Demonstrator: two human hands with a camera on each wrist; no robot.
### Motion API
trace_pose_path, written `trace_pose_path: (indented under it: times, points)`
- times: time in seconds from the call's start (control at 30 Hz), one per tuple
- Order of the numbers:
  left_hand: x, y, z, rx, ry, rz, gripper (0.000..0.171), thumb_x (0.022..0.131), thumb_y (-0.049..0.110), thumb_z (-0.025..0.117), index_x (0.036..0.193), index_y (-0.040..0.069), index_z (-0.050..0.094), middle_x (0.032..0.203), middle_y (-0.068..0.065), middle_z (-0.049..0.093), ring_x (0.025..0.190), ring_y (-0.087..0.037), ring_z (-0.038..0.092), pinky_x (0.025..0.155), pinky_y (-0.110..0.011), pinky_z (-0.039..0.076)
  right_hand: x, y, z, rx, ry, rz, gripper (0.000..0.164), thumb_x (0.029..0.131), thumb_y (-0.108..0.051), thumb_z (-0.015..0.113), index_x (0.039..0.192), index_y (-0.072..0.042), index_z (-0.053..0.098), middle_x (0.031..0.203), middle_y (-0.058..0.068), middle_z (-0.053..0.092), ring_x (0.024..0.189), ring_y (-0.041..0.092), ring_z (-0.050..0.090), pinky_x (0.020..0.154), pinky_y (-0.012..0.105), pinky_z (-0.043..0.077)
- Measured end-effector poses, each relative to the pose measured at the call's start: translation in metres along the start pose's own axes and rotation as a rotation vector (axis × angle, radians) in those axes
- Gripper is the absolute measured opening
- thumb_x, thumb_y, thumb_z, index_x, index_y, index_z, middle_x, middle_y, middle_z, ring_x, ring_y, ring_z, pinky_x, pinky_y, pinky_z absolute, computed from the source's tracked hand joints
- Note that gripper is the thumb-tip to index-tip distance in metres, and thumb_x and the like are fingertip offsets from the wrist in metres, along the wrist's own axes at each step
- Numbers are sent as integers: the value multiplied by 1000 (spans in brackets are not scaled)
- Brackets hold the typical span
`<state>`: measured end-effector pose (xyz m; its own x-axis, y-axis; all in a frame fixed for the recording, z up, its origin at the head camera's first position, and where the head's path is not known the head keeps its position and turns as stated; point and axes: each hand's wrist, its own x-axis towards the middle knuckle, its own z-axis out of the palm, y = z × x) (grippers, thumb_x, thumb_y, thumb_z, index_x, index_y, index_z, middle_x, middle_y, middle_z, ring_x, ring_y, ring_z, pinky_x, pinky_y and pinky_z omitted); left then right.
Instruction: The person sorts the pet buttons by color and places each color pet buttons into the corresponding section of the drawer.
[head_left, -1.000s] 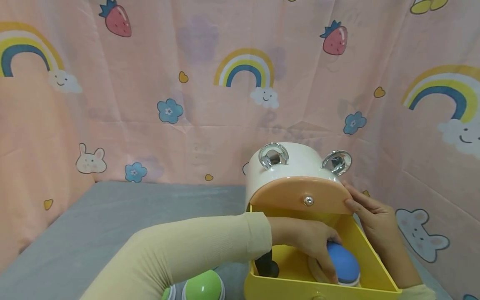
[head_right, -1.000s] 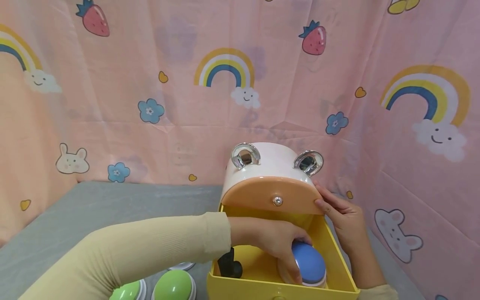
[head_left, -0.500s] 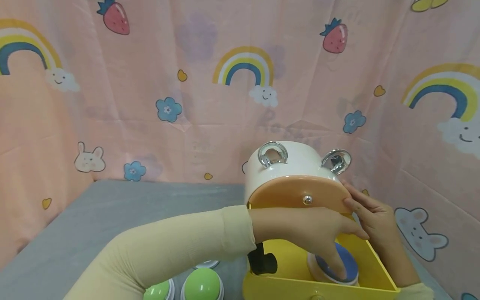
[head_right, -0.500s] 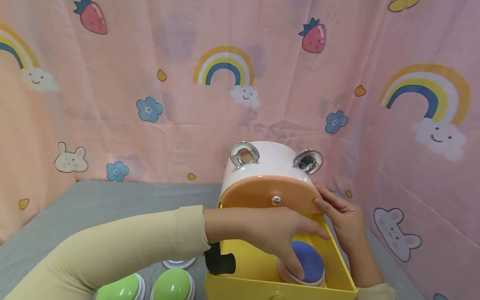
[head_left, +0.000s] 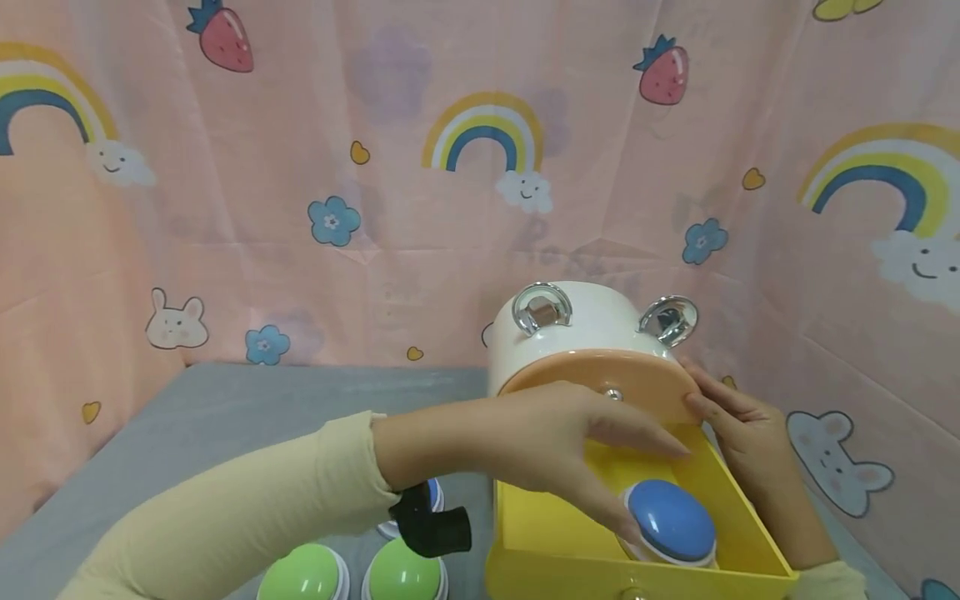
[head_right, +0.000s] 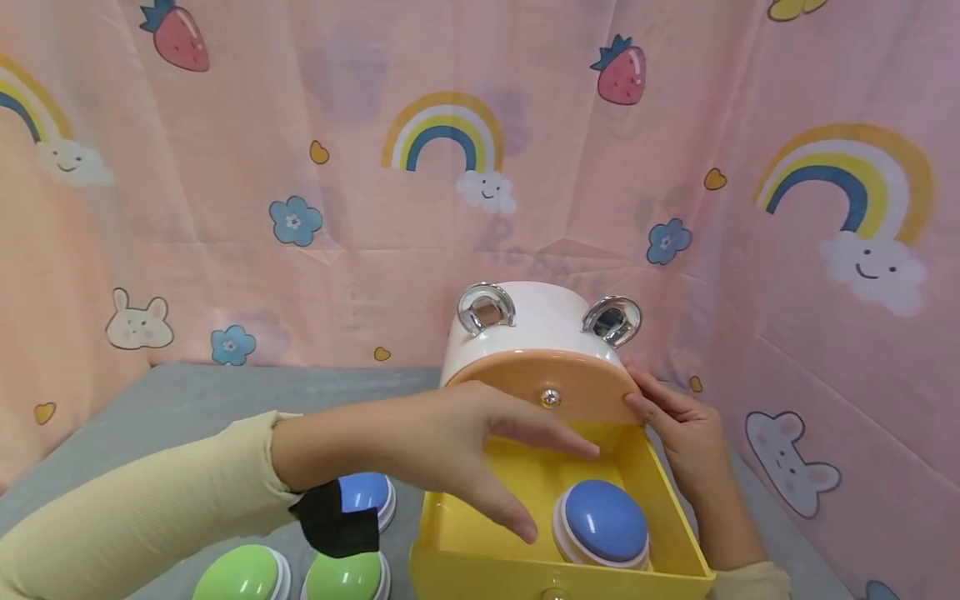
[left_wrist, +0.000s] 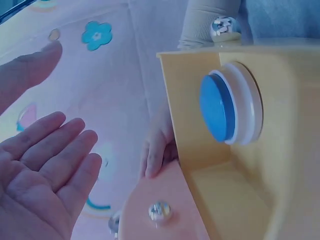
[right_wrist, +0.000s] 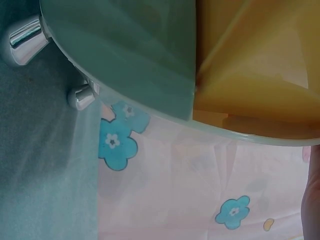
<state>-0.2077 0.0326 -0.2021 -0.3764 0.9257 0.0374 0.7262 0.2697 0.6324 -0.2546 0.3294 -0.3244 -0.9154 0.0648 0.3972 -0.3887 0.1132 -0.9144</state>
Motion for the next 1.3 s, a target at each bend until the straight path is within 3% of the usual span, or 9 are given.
trace_pose_path:
  times: [0.17, 0.33, 0.53, 0.7, 0.83, 1.0, 1.3]
  points:
    - [-30, -11, 1, -195, 137, -58, 58, 81, 16, 83, 136, 20, 62, 135, 12, 64, 126, 5, 53, 108, -16, 41, 1, 1, 1, -70, 27, 26, 46, 95, -22, 67, 140, -15, 56, 130, -25, 63, 115, -20, 54, 86, -1, 45]
    - [-56, -27, 4, -257, 239, -146, 55, 80, 18, 84, 132, 25, 65, 130, 16, 66, 126, 1, 55, 111, -26, 43, 2, 2, 1, -59, 29, 16, 47, 96, -20, 66, 141, -13, 55, 127, -27, 64, 114, -20, 54, 86, -1, 45]
    - [-83, -53, 9, -405, 322, -203, 51, 84, 17, 80, 132, 24, 63, 135, 8, 64, 131, -14, 56, 113, -42, 45, 1, 2, 1, -57, 30, 9, 45, 96, -19, 65, 140, -13, 55, 126, -28, 64, 113, -21, 54, 86, -1, 45]
    - [-107, -79, 17, -412, 403, -257, 55, 85, 21, 79, 137, 21, 60, 140, 2, 61, 136, -26, 52, 114, -48, 43, 0, 1, 1, -69, 31, 8, 44, 96, -19, 66, 139, -14, 57, 126, -28, 64, 112, -21, 55, 85, -2, 45]
    - [-124, -98, 24, -412, 414, -296, 59, 87, 23, 77, 142, 17, 55, 146, -3, 56, 140, -33, 47, 116, -51, 38, 0, 0, 1, -91, 30, 1, 44, 96, -19, 66, 139, -14, 57, 126, -28, 64, 112, -20, 55, 85, -2, 44]
    - [-136, -117, 32, -468, 411, -349, 66, 88, 25, 76, 147, 12, 48, 153, -9, 48, 144, -37, 39, 119, -53, 33, 1, 1, 1, -79, 24, 2, 45, 97, -19, 65, 140, -13, 56, 125, -29, 64, 112, -20, 54, 85, -2, 45]
    - [-138, -138, 49, -500, 451, -452, 78, 86, 24, 79, 150, 4, 40, 156, -19, 39, 146, -45, 31, 120, -57, 28, 1, 3, 1, -67, 17, -5, 43, 97, -18, 65, 139, -17, 58, 130, -25, 63, 115, -20, 54, 86, -2, 44]
